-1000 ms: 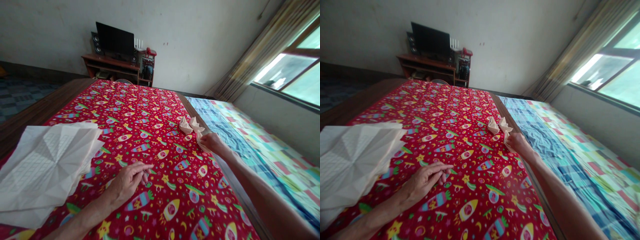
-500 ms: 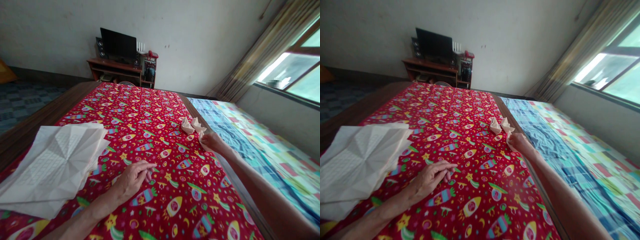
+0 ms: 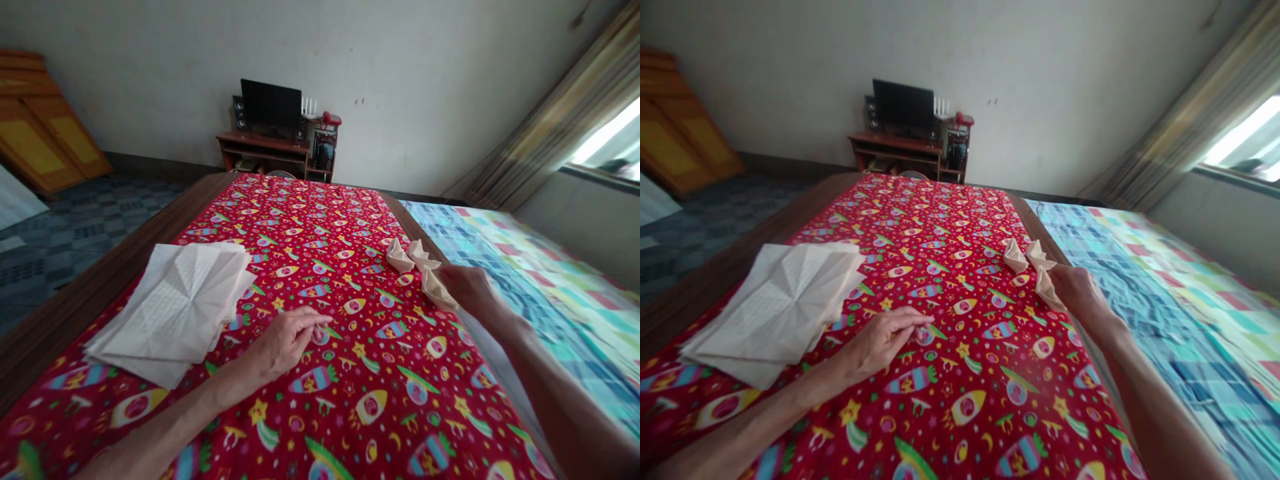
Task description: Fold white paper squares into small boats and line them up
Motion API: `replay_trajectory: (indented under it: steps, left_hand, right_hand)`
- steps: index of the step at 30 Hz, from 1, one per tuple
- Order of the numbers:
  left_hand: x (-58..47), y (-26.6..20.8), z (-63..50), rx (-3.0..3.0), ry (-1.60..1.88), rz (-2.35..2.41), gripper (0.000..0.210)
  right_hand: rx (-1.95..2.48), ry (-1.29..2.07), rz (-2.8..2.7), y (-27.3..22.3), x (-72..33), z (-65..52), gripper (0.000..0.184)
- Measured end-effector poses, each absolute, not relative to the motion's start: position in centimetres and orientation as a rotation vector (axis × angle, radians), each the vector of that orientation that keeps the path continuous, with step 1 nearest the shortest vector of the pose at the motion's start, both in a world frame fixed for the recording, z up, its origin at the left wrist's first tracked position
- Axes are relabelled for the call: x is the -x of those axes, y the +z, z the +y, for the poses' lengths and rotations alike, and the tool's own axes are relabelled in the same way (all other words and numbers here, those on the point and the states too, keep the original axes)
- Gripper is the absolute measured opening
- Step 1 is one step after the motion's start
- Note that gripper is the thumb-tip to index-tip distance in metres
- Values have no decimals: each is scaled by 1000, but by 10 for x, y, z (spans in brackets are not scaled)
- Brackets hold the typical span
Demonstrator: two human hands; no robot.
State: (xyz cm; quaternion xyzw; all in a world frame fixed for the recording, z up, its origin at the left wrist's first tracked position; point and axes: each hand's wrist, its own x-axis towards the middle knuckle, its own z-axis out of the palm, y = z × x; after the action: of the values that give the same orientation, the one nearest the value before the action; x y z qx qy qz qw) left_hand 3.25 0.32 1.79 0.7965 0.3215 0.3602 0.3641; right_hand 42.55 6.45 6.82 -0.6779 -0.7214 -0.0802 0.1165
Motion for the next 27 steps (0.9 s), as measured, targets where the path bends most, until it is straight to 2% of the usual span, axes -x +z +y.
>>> replay_trajectory:
  steps: [3,7,13,17,23,27]
  left_hand:
    - [-3,33,11,-2275,955,963,38]
    - [63,29,18,-2521,900,1336,37]
    - [161,-6,-10,-2716,549,1523,70]
    - [178,-14,-25,-2705,523,1571,63]
    - [166,4,-19,-2637,481,1494,51]
    - [165,12,-17,-2518,458,1506,53]
  right_hand:
    - [1990,-361,-2019,72,-397,43,28]
    - [1629,-216,-2269,49,-343,9,28]
    - [1424,-8,-2426,3,-294,-13,31]
    - [1425,19,-2318,-4,-288,-10,24]
    - [1395,23,-2301,-5,-289,-10,23]
    - [1388,43,-2301,-7,-290,-10,22]
